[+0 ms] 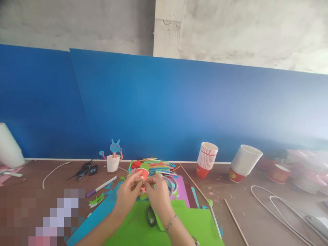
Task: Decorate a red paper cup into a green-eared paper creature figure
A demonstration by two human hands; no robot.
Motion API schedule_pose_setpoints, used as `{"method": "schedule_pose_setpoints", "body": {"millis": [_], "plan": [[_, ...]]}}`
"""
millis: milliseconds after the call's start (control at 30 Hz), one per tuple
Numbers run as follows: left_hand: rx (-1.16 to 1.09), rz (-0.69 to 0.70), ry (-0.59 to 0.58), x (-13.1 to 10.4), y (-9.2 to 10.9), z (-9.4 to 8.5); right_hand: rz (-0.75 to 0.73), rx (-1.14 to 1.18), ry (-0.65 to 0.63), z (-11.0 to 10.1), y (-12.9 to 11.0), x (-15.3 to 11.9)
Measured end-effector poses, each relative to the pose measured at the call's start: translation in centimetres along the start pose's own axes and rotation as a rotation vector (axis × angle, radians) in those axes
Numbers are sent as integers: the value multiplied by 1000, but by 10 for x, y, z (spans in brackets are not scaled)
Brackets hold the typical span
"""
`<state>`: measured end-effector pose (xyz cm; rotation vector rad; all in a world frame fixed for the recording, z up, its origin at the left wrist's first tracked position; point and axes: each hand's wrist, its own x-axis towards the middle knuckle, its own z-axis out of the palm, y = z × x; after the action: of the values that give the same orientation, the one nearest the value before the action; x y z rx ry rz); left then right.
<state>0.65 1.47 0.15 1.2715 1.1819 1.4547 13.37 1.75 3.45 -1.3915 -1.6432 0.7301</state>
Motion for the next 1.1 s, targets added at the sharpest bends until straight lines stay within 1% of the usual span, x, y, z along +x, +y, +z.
{"method": "schedule_pose_setpoints", "body": {"millis": [100, 233, 433, 633, 900, 1100], "plan": [[-35, -34, 5, 4, 1, -1, 16, 3, -5, -2, -3, -1], [-75, -68, 21, 8, 3, -2, -3, 50, -51, -2, -2, -1], [-124, -101, -8, 5, 7, 1, -27, 15, -6, 1, 2, -1], [-160, -112, -21, 4, 7, 2, -16, 6, 10, 1, 1, -1], [-189, -116, -39, 4, 6, 4, 72, 166, -43, 2, 1, 0], [-170, -101, -49, 4, 6, 3, 52, 78, -26, 1, 0, 0]]}}
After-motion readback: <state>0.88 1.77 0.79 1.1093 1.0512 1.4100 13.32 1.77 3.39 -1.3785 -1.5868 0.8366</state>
